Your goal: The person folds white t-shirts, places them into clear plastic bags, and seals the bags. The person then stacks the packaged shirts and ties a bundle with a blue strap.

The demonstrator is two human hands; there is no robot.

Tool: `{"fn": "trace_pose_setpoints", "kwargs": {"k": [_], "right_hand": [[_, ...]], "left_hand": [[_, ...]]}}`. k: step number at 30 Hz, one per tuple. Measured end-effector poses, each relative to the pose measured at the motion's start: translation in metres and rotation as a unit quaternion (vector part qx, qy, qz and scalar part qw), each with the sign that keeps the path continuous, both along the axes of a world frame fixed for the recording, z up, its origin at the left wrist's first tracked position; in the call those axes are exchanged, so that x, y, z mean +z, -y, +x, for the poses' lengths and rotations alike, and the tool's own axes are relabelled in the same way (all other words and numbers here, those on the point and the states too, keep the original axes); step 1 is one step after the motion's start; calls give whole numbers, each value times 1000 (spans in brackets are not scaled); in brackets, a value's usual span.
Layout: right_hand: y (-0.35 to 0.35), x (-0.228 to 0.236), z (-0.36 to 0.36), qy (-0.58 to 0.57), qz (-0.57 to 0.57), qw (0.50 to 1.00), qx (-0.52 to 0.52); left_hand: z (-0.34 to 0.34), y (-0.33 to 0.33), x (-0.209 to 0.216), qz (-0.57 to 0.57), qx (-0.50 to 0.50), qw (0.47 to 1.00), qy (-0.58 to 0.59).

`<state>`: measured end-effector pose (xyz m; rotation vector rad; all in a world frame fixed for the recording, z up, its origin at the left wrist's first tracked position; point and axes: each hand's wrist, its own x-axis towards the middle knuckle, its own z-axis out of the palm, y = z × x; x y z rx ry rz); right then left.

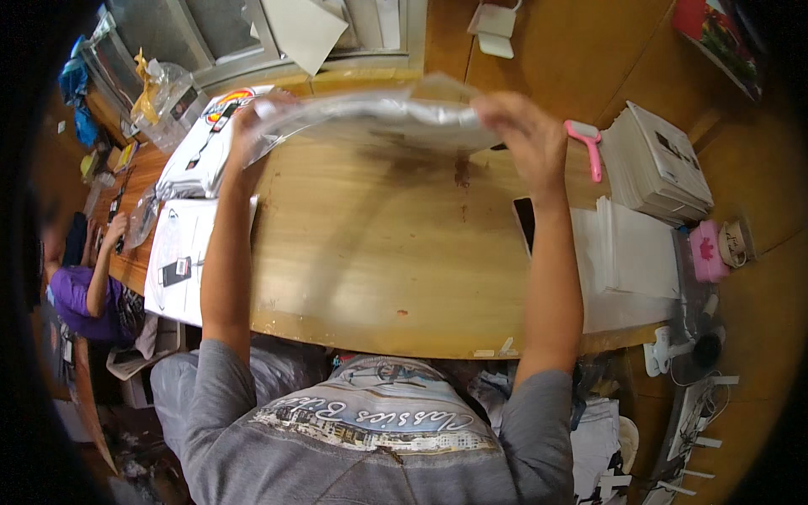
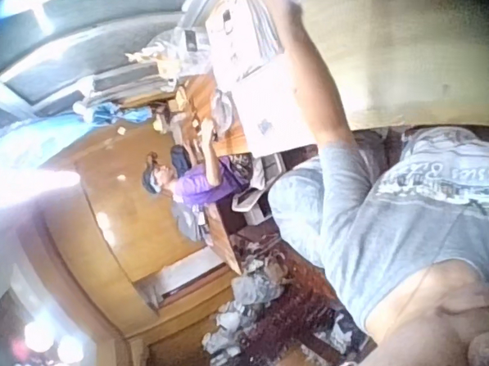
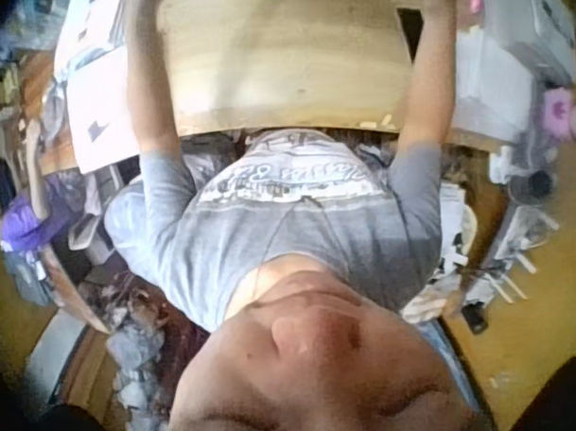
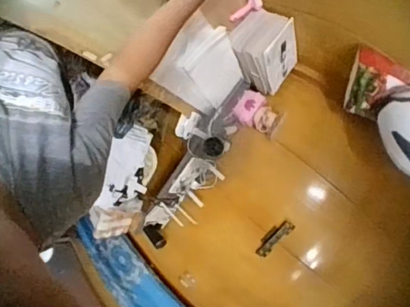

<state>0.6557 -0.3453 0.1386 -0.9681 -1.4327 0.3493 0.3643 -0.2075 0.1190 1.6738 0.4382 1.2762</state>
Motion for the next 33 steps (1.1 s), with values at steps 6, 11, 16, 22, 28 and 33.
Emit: {"fn": "trace_pose_setpoints", "kwargs": {"k": [6, 11, 16, 22, 28, 33], "right_hand": [[84, -172, 31, 277, -284, 918, 17], [86, -172, -20, 83, -376, 922, 35], [25, -217, -138, -4, -379, 916, 133], [17, -222, -180, 135, -348, 924, 81], [22, -222, -186, 142, -324, 934, 59], [30, -221, -182, 203, -279, 937, 60]], "left_hand": [[-28, 75, -171, 110, -58, 942, -311], [-35, 125, -179, -304, 83, 899, -306], [-22, 110, -179, -415, 20, 864, -284], [-28, 114, -192, -398, 35, 878, -262], [-29, 115, -189, -412, 41, 867, -277], [-24, 117, -192, -360, 73, 883, -291]]}}
